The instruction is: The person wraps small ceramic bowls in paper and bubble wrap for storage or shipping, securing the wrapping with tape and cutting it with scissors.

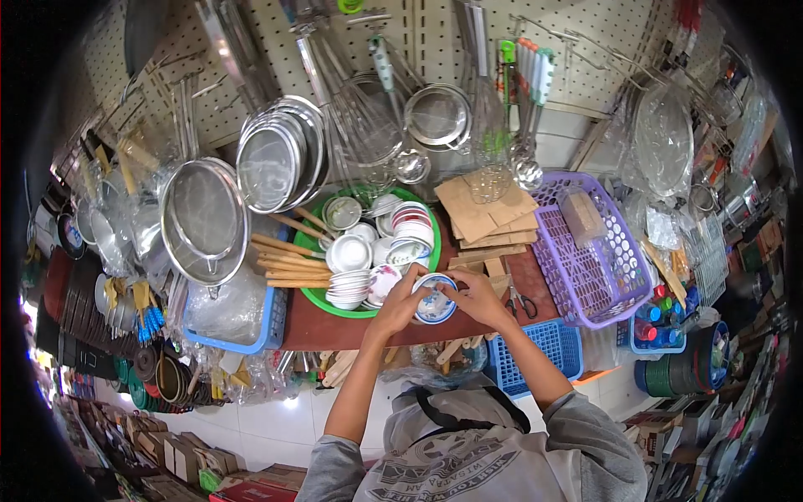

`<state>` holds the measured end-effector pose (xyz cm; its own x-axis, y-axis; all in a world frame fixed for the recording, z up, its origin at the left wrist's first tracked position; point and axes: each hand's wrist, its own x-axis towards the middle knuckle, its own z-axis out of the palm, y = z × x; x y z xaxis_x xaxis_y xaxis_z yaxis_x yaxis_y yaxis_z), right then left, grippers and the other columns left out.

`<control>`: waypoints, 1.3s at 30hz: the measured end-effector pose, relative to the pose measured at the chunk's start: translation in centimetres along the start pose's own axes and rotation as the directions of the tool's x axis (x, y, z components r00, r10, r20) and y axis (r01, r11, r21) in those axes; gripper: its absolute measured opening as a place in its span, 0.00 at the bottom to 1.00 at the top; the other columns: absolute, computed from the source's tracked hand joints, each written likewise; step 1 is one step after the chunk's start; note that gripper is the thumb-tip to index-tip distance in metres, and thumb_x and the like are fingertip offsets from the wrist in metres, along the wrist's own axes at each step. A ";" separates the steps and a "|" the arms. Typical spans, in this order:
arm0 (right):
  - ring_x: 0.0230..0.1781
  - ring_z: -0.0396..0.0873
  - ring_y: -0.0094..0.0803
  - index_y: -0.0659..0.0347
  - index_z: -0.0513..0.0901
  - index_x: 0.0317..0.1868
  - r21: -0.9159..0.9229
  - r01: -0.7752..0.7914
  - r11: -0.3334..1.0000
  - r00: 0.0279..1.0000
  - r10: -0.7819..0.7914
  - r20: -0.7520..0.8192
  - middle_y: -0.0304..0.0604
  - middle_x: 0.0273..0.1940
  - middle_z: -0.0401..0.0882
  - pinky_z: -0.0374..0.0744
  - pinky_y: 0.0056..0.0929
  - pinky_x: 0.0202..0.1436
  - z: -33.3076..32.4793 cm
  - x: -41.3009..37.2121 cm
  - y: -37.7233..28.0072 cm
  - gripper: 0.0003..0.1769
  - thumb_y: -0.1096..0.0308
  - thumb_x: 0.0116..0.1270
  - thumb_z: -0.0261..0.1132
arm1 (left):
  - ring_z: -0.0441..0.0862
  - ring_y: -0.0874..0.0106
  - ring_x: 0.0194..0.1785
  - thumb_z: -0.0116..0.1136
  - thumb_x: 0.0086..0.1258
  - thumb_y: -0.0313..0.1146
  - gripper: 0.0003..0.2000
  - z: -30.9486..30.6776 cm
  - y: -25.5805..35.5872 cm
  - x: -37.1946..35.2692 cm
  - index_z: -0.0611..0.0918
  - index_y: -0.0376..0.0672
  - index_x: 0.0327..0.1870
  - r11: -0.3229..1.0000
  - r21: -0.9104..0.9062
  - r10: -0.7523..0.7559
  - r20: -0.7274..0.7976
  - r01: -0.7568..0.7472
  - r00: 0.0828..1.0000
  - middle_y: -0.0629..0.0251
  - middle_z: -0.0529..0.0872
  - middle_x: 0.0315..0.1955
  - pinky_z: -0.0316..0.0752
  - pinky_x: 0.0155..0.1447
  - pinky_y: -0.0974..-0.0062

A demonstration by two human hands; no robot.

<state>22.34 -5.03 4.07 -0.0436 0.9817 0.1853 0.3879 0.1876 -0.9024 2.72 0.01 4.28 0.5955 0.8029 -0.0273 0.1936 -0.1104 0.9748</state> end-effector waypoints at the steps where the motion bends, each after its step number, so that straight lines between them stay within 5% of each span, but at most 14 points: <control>1: 0.36 0.83 0.29 0.66 0.85 0.49 0.003 0.017 1.000 1.000 -0.017 -0.011 0.47 0.39 0.85 0.80 0.30 0.35 -1.1 -0.4 0.3 0.15 0.64 0.71 0.69 | 0.78 0.67 0.48 0.52 0.77 0.38 0.13 0.8 0.8 0.5 0.71 0.40 0.53 1.000 0.014 -0.002 0.020 0.001 1.000 0.57 0.80 0.44 0.70 0.58 0.70; 4: 0.36 0.83 0.30 0.67 0.85 0.48 -0.014 -0.076 0.997 0.995 0.075 -0.066 0.48 0.39 0.85 0.81 0.31 0.34 -4.1 -1.4 2.3 0.14 0.64 0.71 0.68 | 0.76 0.66 0.55 0.42 0.83 0.46 0.19 3.5 0.4 2.6 0.73 0.38 0.57 0.994 0.026 0.105 0.026 -0.105 0.994 0.55 0.79 0.50 0.67 0.63 0.69; 7: 0.35 0.83 0.33 0.67 0.86 0.47 -0.135 -0.001 0.991 0.983 -0.024 -0.182 0.48 0.37 0.85 0.80 0.30 0.36 -7.6 -2.0 3.8 0.13 0.64 0.71 0.68 | 0.74 0.63 0.63 0.31 0.85 0.53 0.28 5.7 -0.8 4.8 0.74 0.37 0.64 0.986 0.006 0.168 0.010 -0.168 0.986 0.53 0.79 0.58 0.64 0.69 0.65; 9: 0.34 0.82 0.29 0.68 0.86 0.47 -0.141 -0.079 0.987 0.971 0.044 -0.233 0.47 0.37 0.86 0.78 0.30 0.38 -9.3 -2.4 3.9 0.14 0.64 0.72 0.67 | 0.74 0.55 0.60 0.32 0.85 0.47 0.25 6.4 -1.9 5.8 0.76 0.34 0.59 0.950 0.230 0.216 0.003 -0.211 0.976 0.49 0.79 0.55 0.65 0.66 0.62; 12: 0.36 0.80 0.22 0.68 0.86 0.47 0.092 -0.114 0.989 0.950 0.135 -0.282 0.44 0.39 0.87 0.78 0.27 0.39 -10.4 -2.1 6.3 0.14 0.63 0.73 0.66 | 0.75 0.49 0.54 0.41 0.82 0.42 0.20 7.5 -2.8 6.3 0.81 0.35 0.54 0.857 0.460 0.240 0.040 -0.231 0.970 0.49 0.79 0.55 0.68 0.62 0.58; 17: 0.41 0.78 0.14 0.65 0.83 0.57 0.376 -0.205 0.904 0.969 0.242 -0.053 0.30 0.45 0.84 0.78 0.19 0.46 -10.8 -0.2 9.0 0.19 0.57 0.77 0.63 | 0.75 0.52 0.53 0.47 0.77 0.44 0.19 8.6 -4.3 6.4 0.85 0.41 0.54 0.704 0.665 0.180 0.173 -0.250 0.968 0.52 0.82 0.56 0.67 0.64 0.59; 21: 0.45 0.82 0.17 0.63 0.78 0.64 0.648 -0.386 0.657 0.921 0.319 0.225 0.33 0.48 0.84 0.80 0.20 0.49 -8.7 2.0 12.9 0.21 0.60 0.77 0.62 | 0.75 0.46 0.55 0.56 0.71 0.49 0.19 9.8 -3.8 5.8 0.87 0.44 0.50 0.647 0.731 0.169 0.143 -0.219 0.975 0.57 0.82 0.56 0.71 0.63 0.55; 25: 0.46 0.81 0.16 0.63 0.76 0.66 0.643 -0.468 0.606 0.884 0.317 0.344 0.34 0.52 0.83 0.79 0.20 0.49 -7.8 1.8 12.4 0.24 0.59 0.77 0.63 | 0.73 0.45 0.60 0.59 0.69 0.49 0.19 10.5 -5.2 5.3 0.88 0.47 0.52 0.636 0.745 0.173 0.116 -0.201 0.978 0.56 0.82 0.57 0.73 0.63 0.51; 32: 0.51 0.78 0.21 0.64 0.76 0.67 0.431 -0.337 0.837 0.937 0.256 0.237 0.37 0.54 0.83 0.76 0.24 0.58 -9.1 0.1 10.6 0.23 0.60 0.78 0.61 | 0.73 0.49 0.61 0.63 0.67 0.48 0.17 11.6 -4.8 3.9 0.90 0.48 0.48 0.632 0.757 0.193 0.055 -0.167 0.980 0.58 0.77 0.60 0.75 0.62 0.54; 35: 0.50 0.79 0.23 0.67 0.77 0.63 0.431 -0.223 0.875 0.972 0.163 0.172 0.39 0.51 0.84 0.77 0.26 0.57 -10.0 0.0 11.0 0.22 0.60 0.78 0.60 | 0.73 0.46 0.63 0.64 0.68 0.50 0.17 11.7 -2.2 3.3 0.91 0.48 0.46 0.689 0.722 0.061 0.016 -0.054 0.998 0.51 0.75 0.62 0.70 0.67 0.55; 39: 0.48 0.81 0.28 0.70 0.79 0.58 0.271 -0.111 0.956 0.992 0.093 0.080 0.46 0.48 0.86 0.77 0.30 0.56 -11.7 -0.1 10.4 0.20 0.61 0.77 0.60 | 0.73 0.57 0.53 0.68 0.67 0.48 0.16 11.8 -2.2 2.7 0.91 0.43 0.39 0.730 0.667 0.253 -0.063 -0.148 0.965 0.56 0.71 0.45 0.72 0.58 0.61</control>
<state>37.12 -3.58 -0.82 -0.0814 0.9943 0.0691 0.1264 0.0791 -0.9888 13.09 -4.49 -0.52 0.5750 0.7839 0.2343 0.5731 -0.5903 0.5684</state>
